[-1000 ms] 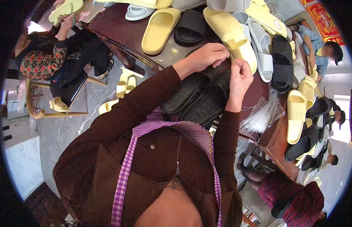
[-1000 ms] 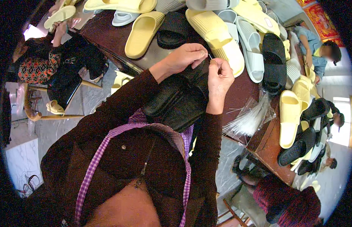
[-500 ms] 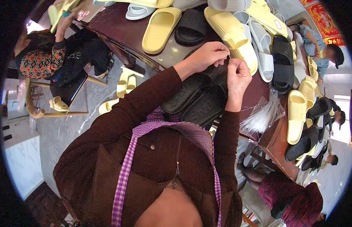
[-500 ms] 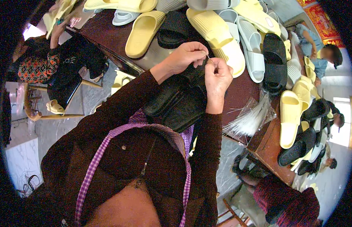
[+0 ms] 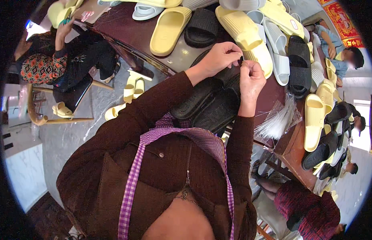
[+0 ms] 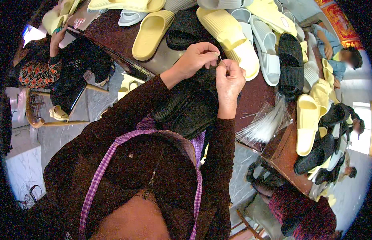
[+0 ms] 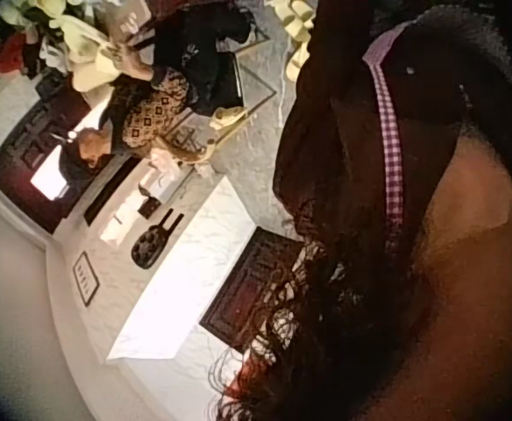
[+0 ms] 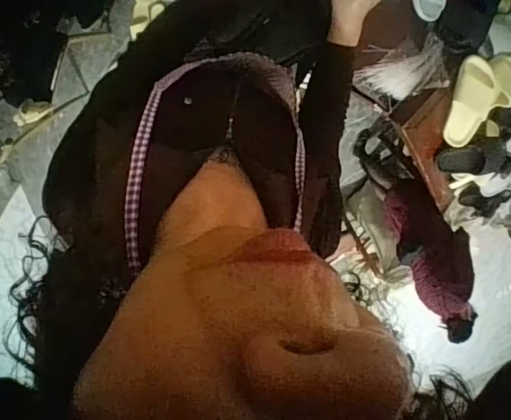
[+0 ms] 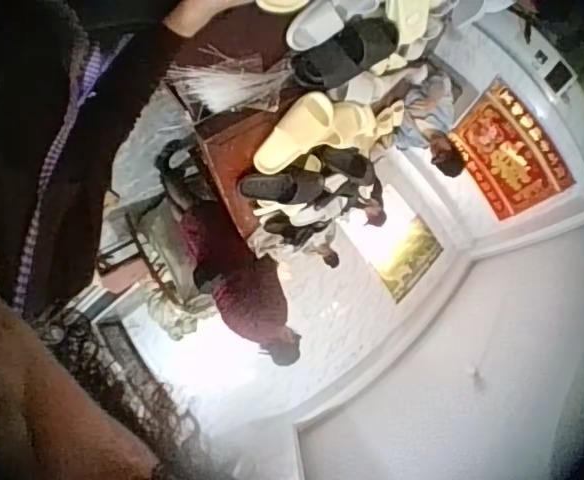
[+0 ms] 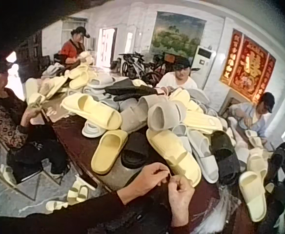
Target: The person pairs slippers together and fastens each pair by hand using plastic tag fasteners.
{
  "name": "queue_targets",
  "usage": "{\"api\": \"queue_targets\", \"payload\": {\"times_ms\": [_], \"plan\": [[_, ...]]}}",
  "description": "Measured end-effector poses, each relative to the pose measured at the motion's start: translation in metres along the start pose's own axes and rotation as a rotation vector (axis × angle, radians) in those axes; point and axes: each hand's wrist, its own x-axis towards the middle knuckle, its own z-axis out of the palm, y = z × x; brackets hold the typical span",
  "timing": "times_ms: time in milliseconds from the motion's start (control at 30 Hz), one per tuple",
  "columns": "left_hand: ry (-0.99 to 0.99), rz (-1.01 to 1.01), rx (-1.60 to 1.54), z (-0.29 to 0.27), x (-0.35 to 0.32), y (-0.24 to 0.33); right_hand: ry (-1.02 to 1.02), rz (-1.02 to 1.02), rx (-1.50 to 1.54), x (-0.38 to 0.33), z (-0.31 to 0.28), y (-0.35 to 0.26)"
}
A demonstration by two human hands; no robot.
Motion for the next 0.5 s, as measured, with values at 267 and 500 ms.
{"api": "queue_targets", "payload": {"times_ms": [267,500], "plan": [[0.007,-0.007,-0.011,-0.0003,-0.0001,-0.0008,0.006,-0.028,-0.011,-0.0009,0.0003,-0.0013],[0.007,-0.003,-0.019,0.0,-0.0011,-0.0021,0.007,0.001,-0.017,-0.0015,-0.0002,-0.0049]]}}
